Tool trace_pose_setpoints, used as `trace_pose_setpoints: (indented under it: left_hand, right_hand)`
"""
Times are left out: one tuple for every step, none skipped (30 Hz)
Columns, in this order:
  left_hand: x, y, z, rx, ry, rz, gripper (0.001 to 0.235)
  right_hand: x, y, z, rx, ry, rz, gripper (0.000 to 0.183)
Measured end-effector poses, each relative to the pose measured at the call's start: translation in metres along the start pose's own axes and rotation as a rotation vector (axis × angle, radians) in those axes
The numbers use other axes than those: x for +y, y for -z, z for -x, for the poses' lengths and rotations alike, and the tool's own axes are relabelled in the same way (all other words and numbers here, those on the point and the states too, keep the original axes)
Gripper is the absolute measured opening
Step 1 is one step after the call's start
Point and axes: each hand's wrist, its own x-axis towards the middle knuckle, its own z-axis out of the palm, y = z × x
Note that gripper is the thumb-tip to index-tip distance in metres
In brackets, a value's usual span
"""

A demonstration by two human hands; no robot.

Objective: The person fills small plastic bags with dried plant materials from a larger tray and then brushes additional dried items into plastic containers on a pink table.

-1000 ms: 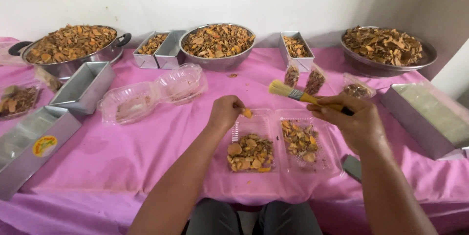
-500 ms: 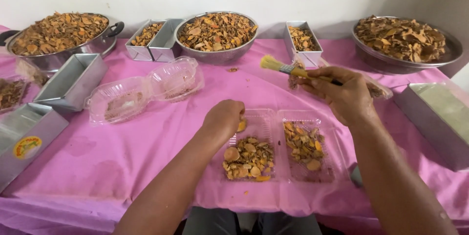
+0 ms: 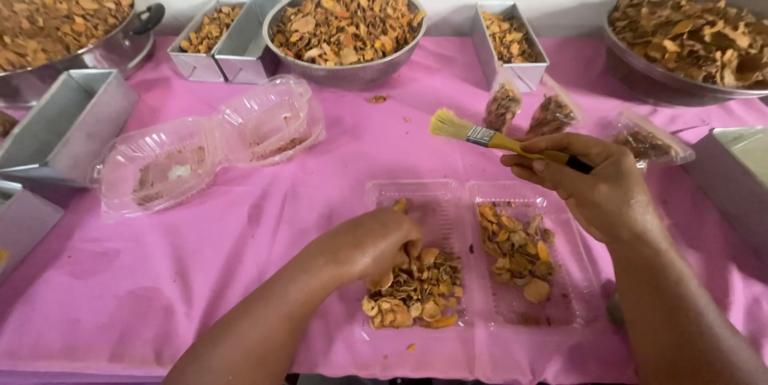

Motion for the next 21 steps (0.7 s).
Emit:
trace_pose_setpoints:
  left_hand:
    - [-0.001, 0.000, 0.001, 0.034, -0.007, 0.022, 0.019]
    - [-0.008, -0.001, -0.005, 0.032, -0.008, 0.024, 0.019]
    - [-0.013, -0.003, -0.009, 0.099, -0.071, 0.033, 0.020]
    - [-0.017, -0.001, -0.015, 0.173, -0.139, 0.035, 0.022]
    - [-0.020, 0.000, -0.014, 0.179, -0.145, 0.029, 0.022]
    - [-0.023, 0.004, -0.015, 0.246, -0.133, 0.071, 0.015]
    - [-0.025, 0.008, -0.015, 0.313, -0.122, 0.114, 0.010]
    - [-0.028, 0.011, -0.016, 0.322, -0.126, 0.109, 0.010]
    - [-0.031, 0.013, -0.017, 0.344, -0.105, 0.150, 0.009]
    - [-0.035, 0.014, -0.018, 0.358, -0.081, 0.193, 0.009]
    - [-0.030, 0.019, -0.012, 0.359, -0.081, 0.189, 0.009]
    - [-0.026, 0.023, -0.006, 0.340, -0.032, 0.197, 0.011]
    - [-0.022, 0.027, -0.001, 0.322, 0.018, 0.204, 0.013]
    - [-0.022, 0.027, 0.001, 0.322, 0.020, 0.204, 0.013]
    - [-0.022, 0.028, 0.002, 0.334, 0.027, 0.225, 0.013]
    - [-0.023, 0.028, 0.004, 0.348, 0.036, 0.246, 0.012]
    - [-0.025, 0.030, 0.002, 0.348, 0.040, 0.247, 0.012]
    - [-0.027, 0.028, 0.000, 0.416, 0.041, 0.260, 0.010]
    - [-0.029, 0.025, -0.001, 0.484, 0.041, 0.274, 0.010]
    - [-0.031, 0.025, -0.006, 0.482, 0.042, 0.279, 0.010]
    - [-0.033, 0.025, -0.009, 0.497, 0.078, 0.274, 0.010]
  right_hand:
    - [-0.001, -0.002, 0.002, -0.037, 0.022, 0.048, 0.020]
    - [-0.001, -0.002, 0.003, -0.036, 0.020, 0.050, 0.020]
    - [-0.002, -0.003, 0.004, -0.102, 0.007, -0.002, 0.029]
    - [-0.005, -0.003, 0.004, -0.166, 0.005, -0.053, 0.038]
    - [-0.003, -0.001, 0.003, -0.164, 0.015, -0.050, 0.038]
    - [-0.003, 0.002, -0.001, -0.245, 0.013, -0.136, 0.039]
    - [-0.002, 0.005, -0.005, -0.328, 0.011, -0.221, 0.040]
    - [-0.009, 0.001, -0.008, -0.330, 0.021, -0.218, 0.040]
    - [-0.016, -0.004, -0.012, -0.334, -0.004, -0.161, 0.034]
    - [-0.020, -0.009, -0.014, -0.335, -0.036, -0.108, 0.027]
    - [-0.024, -0.012, -0.015, -0.334, -0.033, -0.109, 0.027]
    - [-0.027, -0.015, -0.017, -0.266, -0.047, 0.067, 0.024]
    - [-0.030, -0.018, -0.018, -0.198, -0.063, 0.243, 0.022]
    - [-0.021, -0.013, -0.016, -0.199, -0.064, 0.242, 0.022]
    - [-0.012, -0.008, -0.015, -0.215, 0.078, 0.322, 0.019]
    - [-0.002, -0.003, -0.014, -0.231, 0.222, 0.400, 0.018]
    - [0.000, -0.005, -0.015, -0.235, 0.221, 0.397, 0.018]
    - [0.004, -0.005, -0.013, -0.165, 0.167, 0.428, 0.018]
    - [0.007, -0.005, -0.010, -0.096, 0.113, 0.459, 0.019]
    - [0.006, -0.007, -0.008, -0.099, 0.108, 0.463, 0.019]
    - [0.005, -0.009, -0.006, -0.085, 0.040, 0.484, 0.017]
